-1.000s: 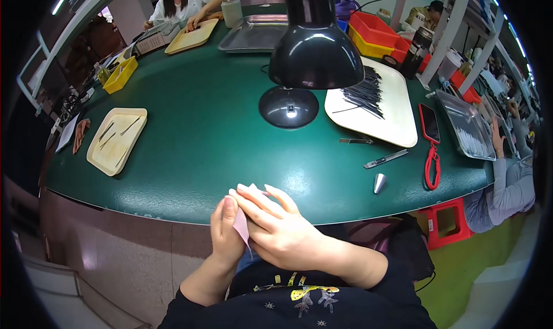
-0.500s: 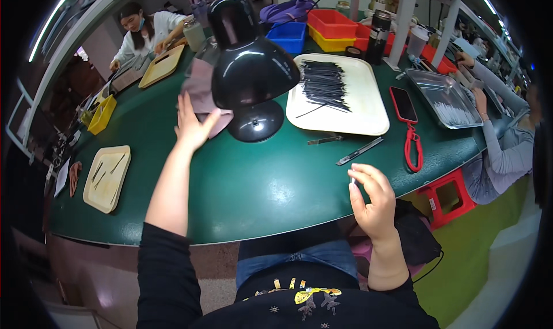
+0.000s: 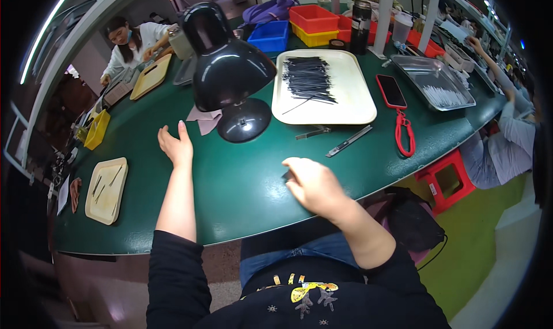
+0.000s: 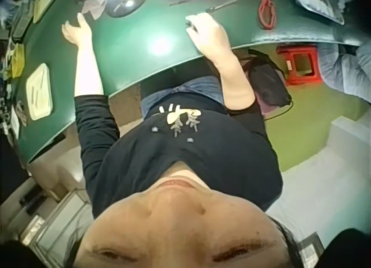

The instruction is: The person aligns bundles of black fibers, trims them using nail clippers, wipes hands with a cloth, and rearranges the fibers on trays.

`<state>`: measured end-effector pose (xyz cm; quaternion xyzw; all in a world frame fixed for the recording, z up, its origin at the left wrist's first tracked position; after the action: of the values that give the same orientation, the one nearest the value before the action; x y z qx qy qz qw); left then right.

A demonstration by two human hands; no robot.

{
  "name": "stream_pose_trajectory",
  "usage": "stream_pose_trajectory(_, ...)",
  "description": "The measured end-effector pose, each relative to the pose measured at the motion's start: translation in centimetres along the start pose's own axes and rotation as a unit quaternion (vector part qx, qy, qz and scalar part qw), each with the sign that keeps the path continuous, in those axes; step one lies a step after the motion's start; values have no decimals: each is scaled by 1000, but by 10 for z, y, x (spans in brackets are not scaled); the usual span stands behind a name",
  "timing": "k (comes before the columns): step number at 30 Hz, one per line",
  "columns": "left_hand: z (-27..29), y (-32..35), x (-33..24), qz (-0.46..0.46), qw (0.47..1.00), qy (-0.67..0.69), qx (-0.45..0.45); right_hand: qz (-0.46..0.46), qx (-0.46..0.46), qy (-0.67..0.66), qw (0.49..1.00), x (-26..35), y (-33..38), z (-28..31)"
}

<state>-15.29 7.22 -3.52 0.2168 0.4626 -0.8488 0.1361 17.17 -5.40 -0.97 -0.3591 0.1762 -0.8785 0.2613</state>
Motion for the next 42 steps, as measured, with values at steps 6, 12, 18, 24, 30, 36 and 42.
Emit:
stream_pose_trajectory(6, 4, 10, -11, 53, 998, 11, 12, 95, 91, -38, 991, 32, -70, -57)
stream_pose_trajectory(12, 4, 9, 13, 52, 998, 31, -3, 75, -7, -118, 990, 30, -109, -93)
stream_pose_trajectory(18, 0, 7, -13, 41, 994, 81, 66, 110, 66, -62, 990, 25, -83, -107)
stream_pose_trajectory(24, 1, 3, -12, -16, 988, 86, 125, 93, 66, -56, 992, 33, -83, -111)
stream_pose_trajectory(30, -1, 8, -8, -32, 992, 60, 105, 88, 72, -75, 991, 30, -75, -105)
stream_pose_trajectory(36, -5, 7, -1, -130, 987, 68, 61, 180, 155, 27, 971, 27, -76, -84)
stream_pose_trajectory(42, 30, 20, -68, -229, 968, 97, 45, 115, -14, 37, 993, -42, -89, 15)
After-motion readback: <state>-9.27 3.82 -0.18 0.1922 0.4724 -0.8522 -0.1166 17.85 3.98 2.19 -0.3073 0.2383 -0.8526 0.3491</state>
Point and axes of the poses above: each hand's wrist, its own y-axis away from the middle knuckle, its own z-axis out of the back of the hand, x = y × z, the point moved 3 cm from there along -y, towards the middle knuckle
